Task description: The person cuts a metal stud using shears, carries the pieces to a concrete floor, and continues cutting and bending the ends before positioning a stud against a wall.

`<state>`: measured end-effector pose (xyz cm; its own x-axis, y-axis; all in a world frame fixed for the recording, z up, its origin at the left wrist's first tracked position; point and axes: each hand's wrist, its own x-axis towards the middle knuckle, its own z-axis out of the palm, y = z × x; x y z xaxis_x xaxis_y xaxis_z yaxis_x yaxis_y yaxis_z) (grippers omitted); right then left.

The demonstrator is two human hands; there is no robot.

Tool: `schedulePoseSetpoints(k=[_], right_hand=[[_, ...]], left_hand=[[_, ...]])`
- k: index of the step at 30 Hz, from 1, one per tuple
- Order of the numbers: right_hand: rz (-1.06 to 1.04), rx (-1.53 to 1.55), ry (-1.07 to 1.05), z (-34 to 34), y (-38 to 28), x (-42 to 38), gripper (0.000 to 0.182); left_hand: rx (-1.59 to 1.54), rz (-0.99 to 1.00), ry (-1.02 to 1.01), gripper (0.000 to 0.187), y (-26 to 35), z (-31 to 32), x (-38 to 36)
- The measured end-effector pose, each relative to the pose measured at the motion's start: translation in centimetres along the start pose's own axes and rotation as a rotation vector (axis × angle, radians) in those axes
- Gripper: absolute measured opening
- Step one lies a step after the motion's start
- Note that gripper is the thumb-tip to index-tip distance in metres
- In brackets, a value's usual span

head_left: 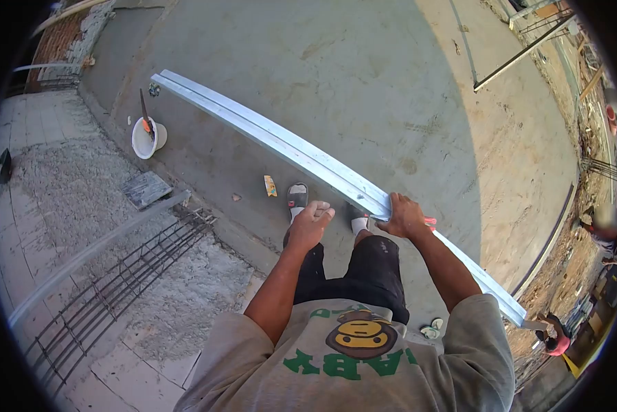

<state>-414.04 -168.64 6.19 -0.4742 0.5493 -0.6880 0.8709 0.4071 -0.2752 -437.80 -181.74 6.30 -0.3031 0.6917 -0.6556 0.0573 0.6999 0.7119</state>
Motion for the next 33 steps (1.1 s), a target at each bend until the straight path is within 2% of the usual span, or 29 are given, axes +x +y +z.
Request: schedulePoseSetpoints(k=[3,4,7,9,13,17,21,24,29,33], right_hand=[[-0.02,-0.01,0.076,1.3,-1.0,3.4,0.071],[-0.028,-0.006,0.098,2.0,-1.8,4.1,0.069],[-0.036,0.001,0.13,4.5,-3.3,6.6,0.063],[-0.046,0.025,0.142,6.2,-4.3,9.1,0.061],[-0.06,-0.016,0.171,9.4,-4.6,14.5,0.06],[-0.062,0.004,0.251,13.9,-2.5,20.1,0.059],[-0.092,0.023,0.389,21.6,0.5,26.0,0.059],[-0.153,0.012,0.479,27.6,1.9,30.7,0.052],[-0.198,0.084,0.568,33.3,3.2,35.4,0.055],[-0.166,0.067,0.567,35.4,2.8,38.2,0.059]], left_hand=[[-0.021,-0.04,-0.186,0.038,-1.4,-2.8,4.6],[0.157,-0.015,-0.207,0.038,-0.7,-4.4,5.9],[0.382,0.071,-0.18,0.037,-3.1,-8.3,10.6],[0.309,0.081,-0.171,0.037,-5.8,-10.4,13.8],[0.256,0.092,-0.107,0.037,-7.5,-9.9,19.8],[0.432,0.235,-0.138,0.037,-7.7,-7.1,23.8],[0.456,0.347,-0.24,0.038,-10.6,-3.0,27.9],[0.531,0.466,-0.301,0.037,-12.8,-1.4,32.4],[0.568,0.529,-0.339,0.038,-15.7,2.8,38.6],[0.663,0.529,-0.487,0.037,-17.1,8.5,40.2]])
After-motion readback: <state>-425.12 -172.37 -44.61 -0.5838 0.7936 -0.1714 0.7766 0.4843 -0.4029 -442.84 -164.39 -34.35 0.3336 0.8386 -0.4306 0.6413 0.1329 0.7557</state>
